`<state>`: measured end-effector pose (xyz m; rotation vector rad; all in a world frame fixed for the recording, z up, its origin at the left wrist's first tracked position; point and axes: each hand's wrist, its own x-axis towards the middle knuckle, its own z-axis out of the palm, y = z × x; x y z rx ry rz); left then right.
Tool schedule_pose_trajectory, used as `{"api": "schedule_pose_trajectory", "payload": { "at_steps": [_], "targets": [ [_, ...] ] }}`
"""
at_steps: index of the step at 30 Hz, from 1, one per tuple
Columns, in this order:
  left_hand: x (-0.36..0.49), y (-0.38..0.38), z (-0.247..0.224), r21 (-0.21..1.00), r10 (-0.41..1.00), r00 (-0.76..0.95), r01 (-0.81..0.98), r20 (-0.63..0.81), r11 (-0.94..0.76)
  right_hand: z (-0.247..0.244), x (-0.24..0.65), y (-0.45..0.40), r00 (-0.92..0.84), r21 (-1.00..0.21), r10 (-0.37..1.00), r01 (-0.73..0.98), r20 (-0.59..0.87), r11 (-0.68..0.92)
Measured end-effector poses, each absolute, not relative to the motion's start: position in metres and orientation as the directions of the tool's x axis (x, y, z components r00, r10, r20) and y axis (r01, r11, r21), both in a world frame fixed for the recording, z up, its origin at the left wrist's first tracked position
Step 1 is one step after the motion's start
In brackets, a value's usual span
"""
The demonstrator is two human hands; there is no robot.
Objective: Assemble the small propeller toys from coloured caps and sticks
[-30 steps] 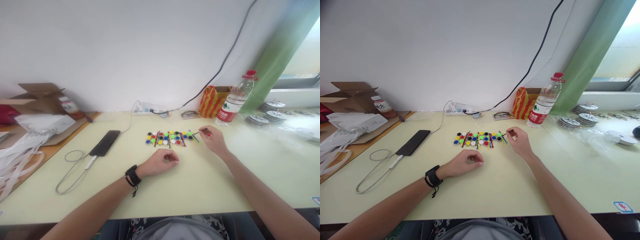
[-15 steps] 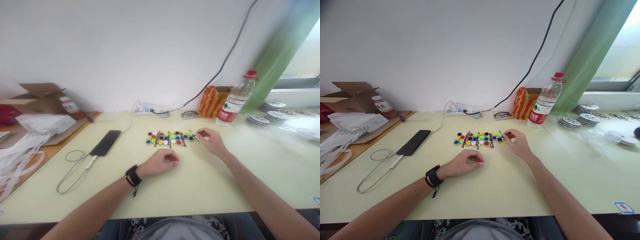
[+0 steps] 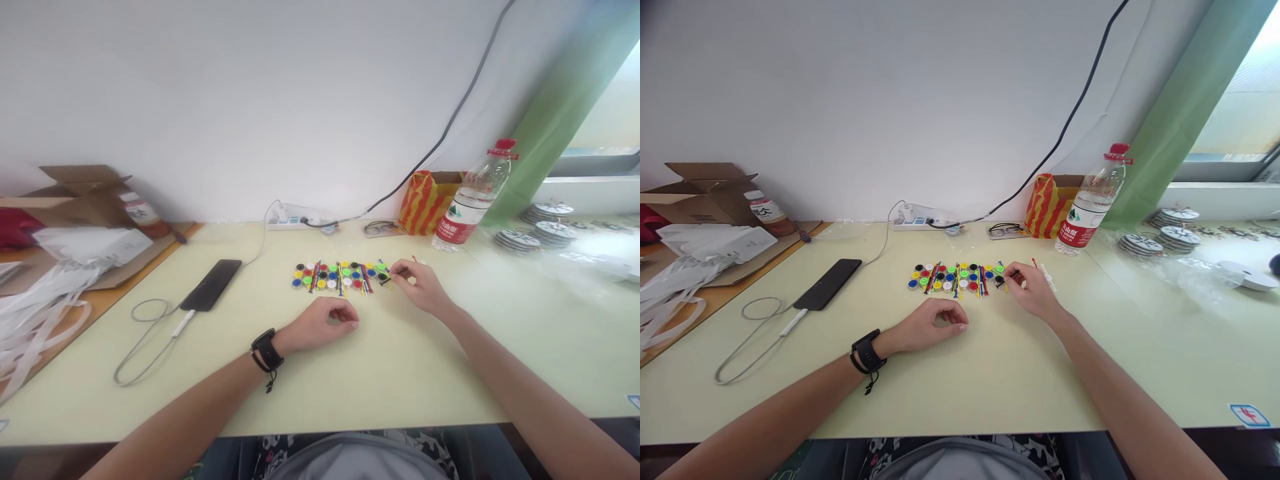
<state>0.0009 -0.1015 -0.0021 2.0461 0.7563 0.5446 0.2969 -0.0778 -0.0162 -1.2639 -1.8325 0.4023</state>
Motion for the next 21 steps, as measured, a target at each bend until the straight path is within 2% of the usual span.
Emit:
{"api": "schedule_pose_trajectory", "payload": {
  "at_steps": [5,13,18,21],
  "targets": [
    [0.0012,-0.1012,-0.0025,0.839,0.689,0.718,0.310,0.102,-0.447,-0.0143,0.2981,-0.0771,-0.022,-0.677,0.861,0.607,0.509,0.416],
    [0.0014,-0.1016,-0.0008,0.835,0.686,0.721,0.312,0.102,-0.453,-0.0203,0.2991,-0.0753,-0.155,-0.659,0.882,0.609,0.445,0.440],
    [0.0015,-0.1018,-0.0010,0.834,0.686,0.720,0.311,0.107,-0.457,-0.0176,0.2993,-0.0752,-0.048,-0.658,0.859,0.622,0.509,0.425],
    [0.0015,-0.1021,-0.0010,0.832,0.690,0.716,0.314,0.109,-0.457,-0.0183,0.3023,-0.0737,-0.051,-0.670,0.879,0.627,0.474,0.398]
  ]
}}
